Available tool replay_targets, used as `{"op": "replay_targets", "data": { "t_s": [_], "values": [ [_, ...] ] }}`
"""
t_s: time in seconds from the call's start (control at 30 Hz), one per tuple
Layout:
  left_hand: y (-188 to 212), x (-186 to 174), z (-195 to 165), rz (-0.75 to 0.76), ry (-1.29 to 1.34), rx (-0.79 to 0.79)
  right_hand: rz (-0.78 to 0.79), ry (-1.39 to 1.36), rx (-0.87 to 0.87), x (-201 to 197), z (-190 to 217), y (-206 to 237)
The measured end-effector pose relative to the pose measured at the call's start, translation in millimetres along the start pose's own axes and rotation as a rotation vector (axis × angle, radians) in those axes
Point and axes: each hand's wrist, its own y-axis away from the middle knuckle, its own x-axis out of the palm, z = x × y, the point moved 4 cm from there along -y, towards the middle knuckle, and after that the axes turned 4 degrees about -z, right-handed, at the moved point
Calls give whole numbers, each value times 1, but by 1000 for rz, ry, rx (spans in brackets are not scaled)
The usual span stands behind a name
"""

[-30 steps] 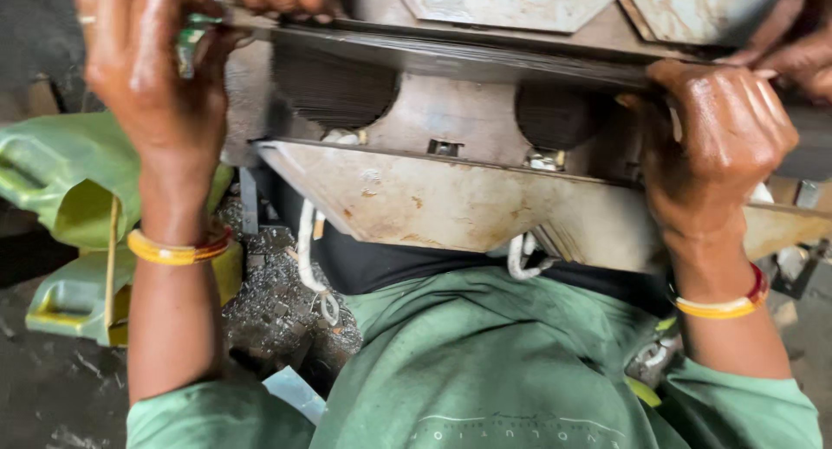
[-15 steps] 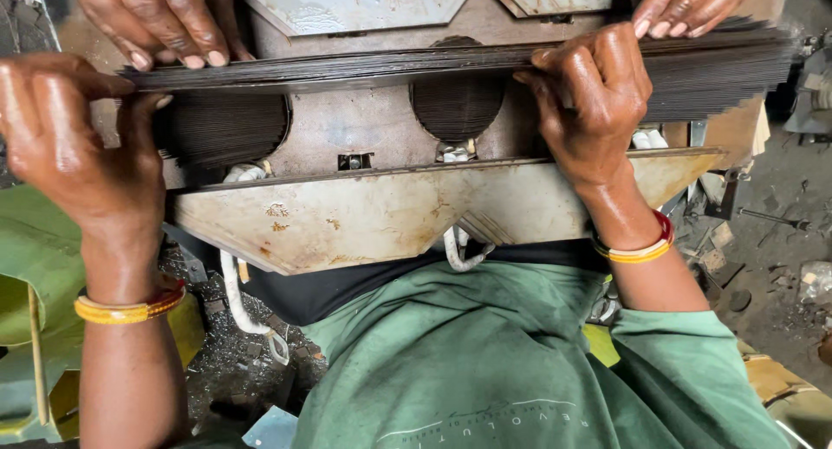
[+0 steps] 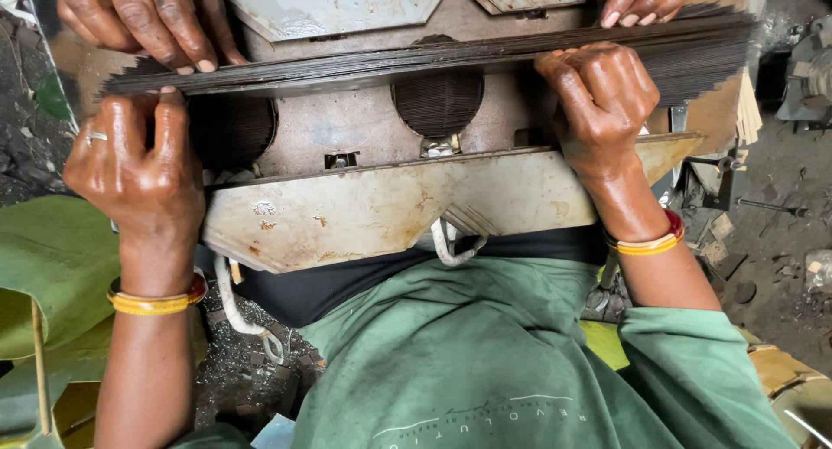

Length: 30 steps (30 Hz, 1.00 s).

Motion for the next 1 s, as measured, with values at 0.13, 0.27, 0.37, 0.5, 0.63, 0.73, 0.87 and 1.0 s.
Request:
{"op": "replay_targets", "data": {
  "t_s": [0.13, 0.27, 0.37, 0.5, 0.63, 0.73, 0.87, 1.0],
  "values": [
    [-24, -19, -21, 123, -95, -12, 49, 42, -24, -11, 10, -5],
    [-41, -37, -101, 133, 136, 68, 298, -226, 139, -31, 45, -1],
    [-34, -30, -163, 331, 492, 11, 518, -365, 238, -37, 74, 11],
    [-29, -16, -182, 412, 540, -44, 561, -277, 277, -36, 86, 17],
    [-30, -15, -179, 403, 609, -93, 538, -273, 276, -33, 88, 16],
    [-31, -16, -178, 403, 651, -109, 538, -269, 290, -30, 91, 17],
    [-34, -17, -179, 408, 643, -119, 489, -202, 233, -26, 97, 20],
    [-37, -34, -180, 333, 528, -67, 373, -151, 192, -37, 98, 26]
  ]
}}
